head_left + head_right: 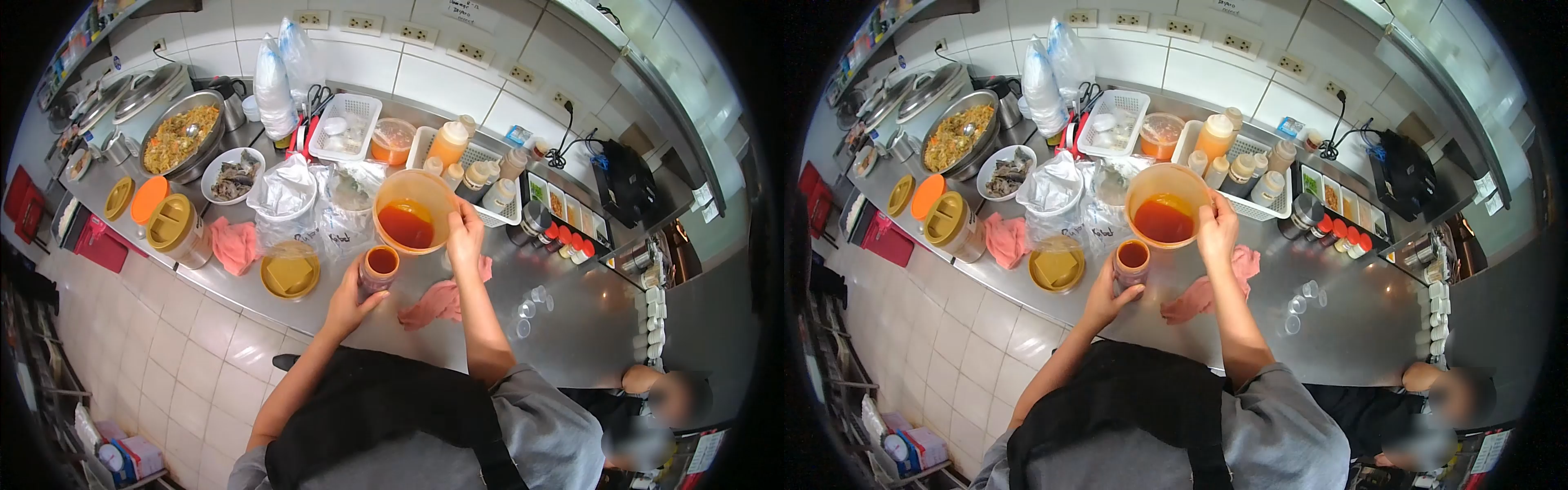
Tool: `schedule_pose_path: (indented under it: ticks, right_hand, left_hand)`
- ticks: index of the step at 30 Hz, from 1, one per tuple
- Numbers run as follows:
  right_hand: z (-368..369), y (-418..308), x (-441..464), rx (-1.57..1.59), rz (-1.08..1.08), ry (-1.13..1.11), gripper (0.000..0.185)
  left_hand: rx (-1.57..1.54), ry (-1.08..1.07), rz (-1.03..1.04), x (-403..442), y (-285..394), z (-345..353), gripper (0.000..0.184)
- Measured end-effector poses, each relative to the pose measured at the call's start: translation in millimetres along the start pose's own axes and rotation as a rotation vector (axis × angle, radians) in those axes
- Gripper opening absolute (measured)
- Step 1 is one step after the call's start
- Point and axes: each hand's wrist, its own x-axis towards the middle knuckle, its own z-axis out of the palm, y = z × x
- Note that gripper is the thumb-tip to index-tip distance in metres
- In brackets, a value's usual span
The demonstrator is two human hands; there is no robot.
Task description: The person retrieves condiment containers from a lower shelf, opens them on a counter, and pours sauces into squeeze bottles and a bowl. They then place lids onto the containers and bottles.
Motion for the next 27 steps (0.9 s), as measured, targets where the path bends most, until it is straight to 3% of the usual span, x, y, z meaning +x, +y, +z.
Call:
schedule_pose_path:
  ticks: [5,9,10,13,18,20,24,27]
  right_hand:
    - [-3.4,61.0,-6.2,-0.021,0.282,-0.123,0.032]
    - [-7.0,63.6,-21.4,0.060,0.500,-0.230,0.034]
    - [-7.6,70.9,-19.0,0.071,0.411,-0.257,0.039]
    - [-34.2,66.9,13.2,0.124,0.655,-0.512,0.047]
    - [-63.1,125.0,29.9,-0.846,0.102,-0.643,0.062]
    - [-63.5,125.1,11.6,-1.163,0.039,-0.816,0.067]
    - [-73.0,134.4,28.5,-0.983,0.086,-0.675,0.073]
    - [-79.7,80.6,59.6,-0.360,0.012,-0.433,0.065]
  left_hand:
    - [-0.027,-0.048,-0.045,0.8,7.3,-2.4,0.086]
    - [-0.001,0.040,-0.019,-2.3,-11.8,4.3,0.085]
    - [0.002,0.058,-0.009,-3.7,-10.3,4.7,0.086]
    - [0.003,0.081,-0.010,-4.5,-7.1,4.8,0.087]
    - [0.024,0.068,-0.042,-2.2,6.0,2.1,0.085]
    - [0.002,0.062,-0.055,-2.4,4.0,1.3,0.085]
    - [-0.005,0.050,-0.047,-2.2,9.5,-2.6,0.084]
    - [0.027,0.045,-0.077,-4.4,14.1,-4.9,0.083]
